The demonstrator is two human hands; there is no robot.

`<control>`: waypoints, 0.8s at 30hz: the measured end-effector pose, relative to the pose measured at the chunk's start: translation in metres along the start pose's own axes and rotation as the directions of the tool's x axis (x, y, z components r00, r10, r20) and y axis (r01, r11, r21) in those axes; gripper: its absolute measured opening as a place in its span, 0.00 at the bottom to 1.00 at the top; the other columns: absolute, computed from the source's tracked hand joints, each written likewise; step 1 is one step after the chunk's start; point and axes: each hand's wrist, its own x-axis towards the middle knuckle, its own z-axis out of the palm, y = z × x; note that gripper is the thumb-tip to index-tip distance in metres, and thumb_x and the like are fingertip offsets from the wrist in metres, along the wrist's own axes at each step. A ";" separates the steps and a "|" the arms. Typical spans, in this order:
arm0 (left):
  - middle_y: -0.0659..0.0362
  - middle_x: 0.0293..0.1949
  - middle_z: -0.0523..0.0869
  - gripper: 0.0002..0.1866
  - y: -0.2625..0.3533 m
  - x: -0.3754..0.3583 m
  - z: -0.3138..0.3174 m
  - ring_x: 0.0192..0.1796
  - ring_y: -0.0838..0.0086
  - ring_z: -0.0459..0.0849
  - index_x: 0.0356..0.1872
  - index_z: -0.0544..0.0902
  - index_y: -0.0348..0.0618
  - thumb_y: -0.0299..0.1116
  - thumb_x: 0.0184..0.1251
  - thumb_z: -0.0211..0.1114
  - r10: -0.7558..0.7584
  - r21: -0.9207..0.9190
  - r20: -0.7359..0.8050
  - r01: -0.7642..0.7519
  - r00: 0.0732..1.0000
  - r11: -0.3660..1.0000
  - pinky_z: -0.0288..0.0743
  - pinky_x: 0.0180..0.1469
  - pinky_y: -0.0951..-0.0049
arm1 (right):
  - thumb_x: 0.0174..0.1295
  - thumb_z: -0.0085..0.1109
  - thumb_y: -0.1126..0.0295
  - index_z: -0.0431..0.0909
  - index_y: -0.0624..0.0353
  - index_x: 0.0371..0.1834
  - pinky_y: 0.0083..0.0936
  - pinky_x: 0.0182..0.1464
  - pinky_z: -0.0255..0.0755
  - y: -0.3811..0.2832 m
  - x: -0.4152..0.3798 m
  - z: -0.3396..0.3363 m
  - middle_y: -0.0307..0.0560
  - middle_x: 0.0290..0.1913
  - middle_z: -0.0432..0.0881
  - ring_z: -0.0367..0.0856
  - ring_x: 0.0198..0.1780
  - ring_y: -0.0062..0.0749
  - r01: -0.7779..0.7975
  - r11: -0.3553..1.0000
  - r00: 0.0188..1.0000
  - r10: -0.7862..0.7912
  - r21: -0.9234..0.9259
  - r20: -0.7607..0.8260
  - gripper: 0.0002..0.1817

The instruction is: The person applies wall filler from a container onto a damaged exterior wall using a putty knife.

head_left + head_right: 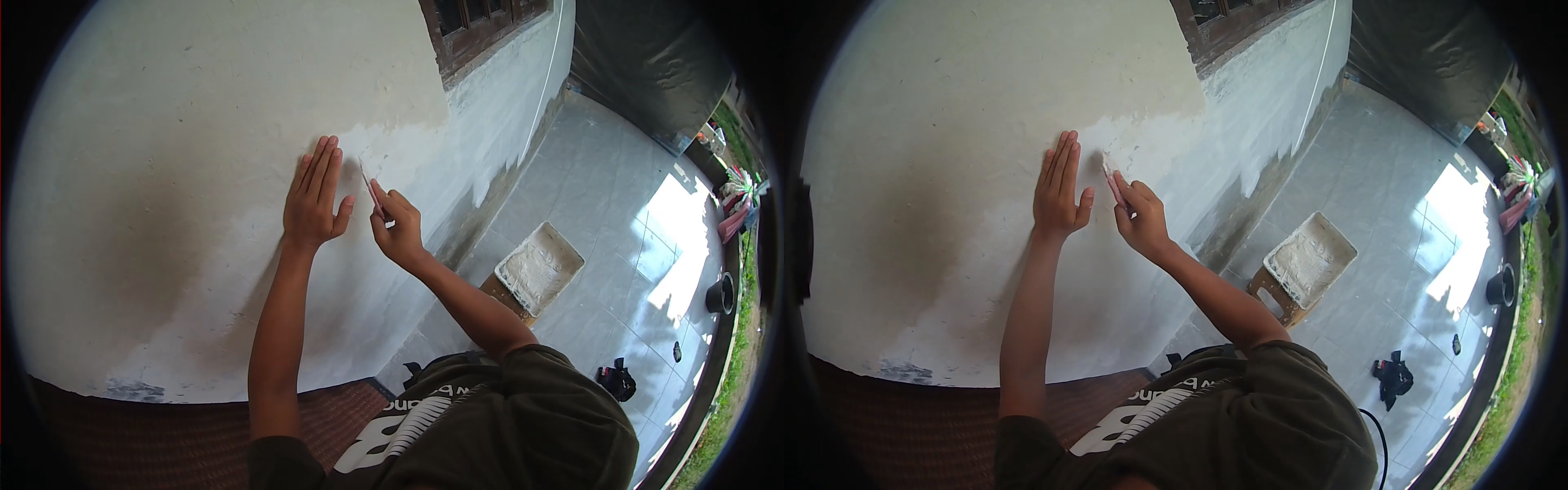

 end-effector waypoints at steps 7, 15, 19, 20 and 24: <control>0.44 0.74 0.67 0.33 0.002 0.001 0.000 0.78 0.55 0.63 0.73 0.64 0.29 0.45 0.76 0.47 -0.008 0.006 0.014 0.008 1.000 1.000 0.52 0.78 0.54 | 0.50 0.59 0.87 0.76 0.70 0.63 0.32 0.36 0.72 0.029 0.113 -0.022 0.51 0.32 0.76 0.74 0.32 0.38 0.059 0.954 0.942 -0.150 -0.293 -0.299 0.31; 0.46 0.75 0.67 0.33 0.002 0.001 0.000 0.78 0.57 0.62 0.72 0.65 0.30 0.45 0.75 0.48 -0.020 -0.009 0.000 0.020 1.000 1.000 0.51 0.79 0.56 | 0.48 0.62 0.85 0.74 0.67 0.65 0.35 0.38 0.73 0.011 0.021 0.007 0.49 0.32 0.75 0.75 0.34 0.42 0.189 0.937 0.982 -0.188 -0.294 0.033 0.34; 0.45 0.74 0.67 0.33 0.002 0.001 -0.001 0.78 0.57 0.62 0.72 0.64 0.29 0.44 0.74 0.49 -0.014 -0.001 0.008 0.014 1.000 1.000 0.51 0.80 0.56 | 0.53 0.56 0.89 0.77 0.66 0.64 0.21 0.29 0.75 0.002 0.028 -0.014 0.45 0.28 0.72 0.73 0.27 0.26 0.181 0.966 0.981 -0.192 -0.182 -0.041 0.31; 0.45 0.74 0.67 0.33 0.002 0.001 0.000 0.78 0.57 0.62 0.72 0.64 0.29 0.44 0.74 0.49 -0.008 0.004 0.008 0.008 1.000 1.000 0.51 0.80 0.56 | 0.53 0.55 0.89 0.77 0.65 0.65 0.21 0.30 0.75 0.003 0.046 -0.019 0.45 0.28 0.72 0.74 0.27 0.26 0.191 0.959 0.971 -0.216 -0.208 -0.106 0.31; 0.43 0.74 0.67 0.32 0.003 0.000 0.000 0.77 0.53 0.64 0.73 0.63 0.29 0.44 0.77 0.46 -0.002 0.017 0.013 0.001 1.000 1.000 0.53 0.78 0.52 | 0.50 0.59 0.87 0.74 0.69 0.65 0.33 0.36 0.72 0.010 0.114 -0.034 0.50 0.29 0.74 0.74 0.32 0.39 0.160 0.921 0.942 -0.251 -0.355 -0.225 0.33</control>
